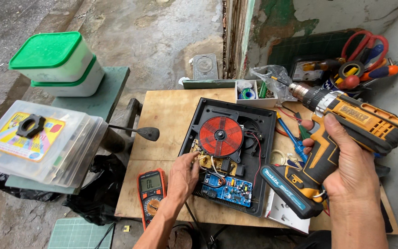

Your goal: The person uses a cordless drill to remove and install screws on a circuit board inside an open electronic device. They also use a multimeter to test connections on the board and handle various small components and tools on the workbench.

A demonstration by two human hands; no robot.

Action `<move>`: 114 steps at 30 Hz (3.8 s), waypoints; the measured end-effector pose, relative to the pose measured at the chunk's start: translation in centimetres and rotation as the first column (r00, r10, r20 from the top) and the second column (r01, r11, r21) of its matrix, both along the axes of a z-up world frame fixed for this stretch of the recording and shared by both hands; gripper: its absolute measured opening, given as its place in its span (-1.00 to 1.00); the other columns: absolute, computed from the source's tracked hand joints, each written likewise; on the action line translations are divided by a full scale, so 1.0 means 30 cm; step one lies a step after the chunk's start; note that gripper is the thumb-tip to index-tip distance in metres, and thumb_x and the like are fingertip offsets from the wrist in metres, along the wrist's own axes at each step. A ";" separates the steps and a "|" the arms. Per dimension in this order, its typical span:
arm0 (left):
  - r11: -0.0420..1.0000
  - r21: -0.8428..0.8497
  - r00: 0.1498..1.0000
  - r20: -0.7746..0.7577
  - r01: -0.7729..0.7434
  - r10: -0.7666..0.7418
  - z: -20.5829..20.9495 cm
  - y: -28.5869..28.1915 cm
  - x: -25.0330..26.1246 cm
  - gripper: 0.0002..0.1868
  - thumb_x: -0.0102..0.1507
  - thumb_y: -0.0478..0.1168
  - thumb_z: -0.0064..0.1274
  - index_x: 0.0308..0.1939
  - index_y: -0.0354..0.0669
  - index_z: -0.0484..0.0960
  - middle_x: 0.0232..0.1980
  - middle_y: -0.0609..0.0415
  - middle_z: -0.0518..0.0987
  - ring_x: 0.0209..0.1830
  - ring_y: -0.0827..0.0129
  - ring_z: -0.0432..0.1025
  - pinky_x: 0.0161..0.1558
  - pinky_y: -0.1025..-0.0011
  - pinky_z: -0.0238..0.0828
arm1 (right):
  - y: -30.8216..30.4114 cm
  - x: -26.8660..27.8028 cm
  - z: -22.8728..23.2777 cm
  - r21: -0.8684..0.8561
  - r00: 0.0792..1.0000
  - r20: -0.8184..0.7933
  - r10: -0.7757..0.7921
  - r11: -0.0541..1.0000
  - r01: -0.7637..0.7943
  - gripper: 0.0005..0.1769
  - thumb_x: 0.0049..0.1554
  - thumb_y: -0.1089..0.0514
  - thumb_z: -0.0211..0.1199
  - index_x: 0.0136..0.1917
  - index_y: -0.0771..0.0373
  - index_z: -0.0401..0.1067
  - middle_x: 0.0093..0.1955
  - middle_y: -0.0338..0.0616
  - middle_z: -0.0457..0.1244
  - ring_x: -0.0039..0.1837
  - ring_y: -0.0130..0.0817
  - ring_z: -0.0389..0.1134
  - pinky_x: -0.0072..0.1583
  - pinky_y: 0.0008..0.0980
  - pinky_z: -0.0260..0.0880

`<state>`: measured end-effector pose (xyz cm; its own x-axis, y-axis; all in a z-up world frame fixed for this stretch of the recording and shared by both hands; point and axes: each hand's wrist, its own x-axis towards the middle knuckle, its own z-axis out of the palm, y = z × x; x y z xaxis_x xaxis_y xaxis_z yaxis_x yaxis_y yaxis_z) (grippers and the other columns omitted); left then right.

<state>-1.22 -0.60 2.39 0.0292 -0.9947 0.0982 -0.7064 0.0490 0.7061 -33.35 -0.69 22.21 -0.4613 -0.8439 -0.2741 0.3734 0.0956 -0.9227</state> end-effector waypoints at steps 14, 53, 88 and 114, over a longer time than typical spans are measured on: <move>1.000 -0.006 0.986 0.166 0.021 -0.020 -0.128 -0.344 0.135 -0.48 0.40 -0.26 -0.03 0.47 0.04 0.55 0.36 -0.04 0.61 0.07 0.06 0.54 0.00 0.08 0.58 | -0.032 -0.046 -0.010 0.032 0.998 0.016 -0.064 0.998 0.063 -0.50 0.24 -0.03 0.38 0.42 -0.02 0.43 0.18 0.01 0.52 -0.23 -0.34 0.35 -0.11 -0.40 0.41; 0.814 0.556 0.736 -0.480 -0.166 0.478 -0.036 -0.273 -0.059 -0.54 0.41 -0.05 0.08 0.24 -0.28 0.77 -0.47 0.13 0.43 -0.53 0.50 0.30 -0.39 0.44 0.41 | -0.081 -0.053 -0.035 0.052 0.991 0.087 -0.103 0.994 0.098 -0.46 0.21 0.03 0.40 0.44 0.01 0.44 0.17 0.09 0.51 -0.21 -0.27 0.36 -0.10 -0.36 0.41; 0.751 0.651 0.394 -0.665 -0.111 0.635 -0.241 -0.350 -0.012 -0.73 0.45 -0.20 0.29 -0.29 -0.06 0.54 -0.52 0.28 0.38 -0.66 0.65 0.13 -0.64 0.64 0.02 | -0.059 -0.133 -0.051 0.017 0.990 0.106 -0.093 0.996 0.091 -0.45 0.21 -0.01 0.42 0.45 0.03 0.47 0.11 -0.06 0.50 -0.16 -0.36 0.39 -0.06 -0.42 0.45; 0.849 0.523 0.438 -0.746 -0.081 0.501 0.009 -0.287 -0.174 -0.60 0.41 -0.02 0.26 0.20 -0.07 0.49 -0.09 -0.09 0.79 -0.15 0.29 0.64 -0.04 0.28 0.53 | -0.071 -0.114 -0.047 0.064 0.994 0.059 -0.087 0.994 0.083 -0.42 0.23 0.00 0.39 0.50 -0.01 0.45 0.18 0.01 0.51 -0.16 -0.26 0.40 -0.07 -0.36 0.43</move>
